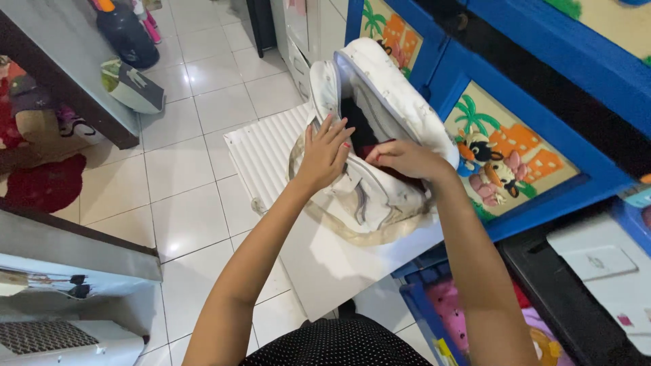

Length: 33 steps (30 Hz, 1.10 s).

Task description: Remove clothes from a white bag and place them into a drawer.

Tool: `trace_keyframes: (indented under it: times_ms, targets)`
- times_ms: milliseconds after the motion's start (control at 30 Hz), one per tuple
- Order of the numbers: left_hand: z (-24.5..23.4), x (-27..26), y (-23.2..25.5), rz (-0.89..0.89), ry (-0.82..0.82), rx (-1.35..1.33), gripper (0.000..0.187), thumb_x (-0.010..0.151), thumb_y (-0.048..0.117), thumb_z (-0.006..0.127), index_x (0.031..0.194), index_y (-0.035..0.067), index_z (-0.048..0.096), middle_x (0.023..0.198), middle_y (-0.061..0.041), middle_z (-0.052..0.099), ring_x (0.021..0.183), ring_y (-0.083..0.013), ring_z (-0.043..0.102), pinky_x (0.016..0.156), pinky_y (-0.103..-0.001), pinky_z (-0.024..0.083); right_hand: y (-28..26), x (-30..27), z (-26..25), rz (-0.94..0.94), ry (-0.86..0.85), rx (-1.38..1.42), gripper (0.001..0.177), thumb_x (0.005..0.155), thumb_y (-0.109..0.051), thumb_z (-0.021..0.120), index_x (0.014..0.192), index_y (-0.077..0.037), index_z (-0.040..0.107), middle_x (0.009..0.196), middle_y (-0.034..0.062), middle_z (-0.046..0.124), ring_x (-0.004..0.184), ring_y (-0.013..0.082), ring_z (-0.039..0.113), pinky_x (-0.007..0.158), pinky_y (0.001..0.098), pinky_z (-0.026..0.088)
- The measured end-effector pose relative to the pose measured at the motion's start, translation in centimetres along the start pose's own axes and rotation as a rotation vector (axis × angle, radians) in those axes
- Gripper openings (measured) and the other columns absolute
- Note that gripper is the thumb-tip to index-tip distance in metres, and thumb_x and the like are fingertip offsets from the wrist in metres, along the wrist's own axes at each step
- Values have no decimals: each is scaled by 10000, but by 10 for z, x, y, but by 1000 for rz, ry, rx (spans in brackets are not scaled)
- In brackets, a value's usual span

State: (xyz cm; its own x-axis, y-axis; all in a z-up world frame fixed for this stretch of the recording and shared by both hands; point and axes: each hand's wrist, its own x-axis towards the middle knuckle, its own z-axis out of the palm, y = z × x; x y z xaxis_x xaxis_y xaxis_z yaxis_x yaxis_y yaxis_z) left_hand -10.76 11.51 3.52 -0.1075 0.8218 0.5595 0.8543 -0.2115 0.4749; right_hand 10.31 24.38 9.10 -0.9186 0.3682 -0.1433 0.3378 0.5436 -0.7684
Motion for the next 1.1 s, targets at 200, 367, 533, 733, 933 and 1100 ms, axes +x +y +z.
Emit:
trace_keyframes:
  times_ms: [200, 367, 533, 733, 933, 1100]
  targets:
    - [5, 42, -11, -24, -103, 52, 373, 1039, 308, 518, 1371, 186, 638, 1566, -90, 502, 1548, -344, 248, 1173, -746, 90, 68, 75, -24, -171, 150, 75, 314, 928, -27, 601, 1230, -65, 682, 1143, 83, 741, 1083, 180, 676, 965, 302, 524]
    - [12, 66, -8, -100, -183, 211, 474, 927, 378, 626, 1386, 260, 620, 1558, -87, 479, 1551, -342, 217, 1148, -785, 84, 77, 115, -34, -43, 169, -24, 381, 918, 14, 564, 1281, -55, 656, 1184, 108, 739, 1091, 202, 692, 951, 324, 527]
    - [11, 69, -10, -184, -356, 374, 649, 782, 475, 758, 1376, 265, 599, 1615, -88, 387, 1553, -370, 142, 1104, -824, 59, 116, 152, -26, -150, 231, -21, 416, 903, 29, 572, 1308, -29, 652, 1261, 131, 717, 1175, 220, 679, 1028, 332, 514]
    - [2, 59, -14, -299, -497, 588, 923, 585, 470, 856, 1427, 219, 572, 1664, -101, 244, 1555, -364, 35, 1079, -845, 1, 181, 182, -18, -140, 155, 39, 490, 875, 74, 545, 1350, -24, 615, 1368, 166, 654, 1277, 277, 615, 1079, 357, 464]
    - [-3, 54, -17, -372, -603, 680, 911, 603, 556, 826, 1382, 128, 630, 1690, -131, 215, 1580, -340, 6, 1108, -814, -7, 133, 149, -14, 244, 209, -27, 524, 882, -59, 594, 1404, -104, 605, 1356, 172, 660, 1265, 293, 639, 1013, 382, 517]
    - [-4, 56, -20, -449, -732, 688, 862, 649, 506, 773, 1405, 131, 599, 1688, -177, 139, 1568, -345, -28, 1096, -805, -32, 168, 162, 12, 1, 258, -381, 692, 862, -390, 718, 1430, -34, 546, 1434, 244, 569, 1293, 412, 563, 1081, 447, 433]
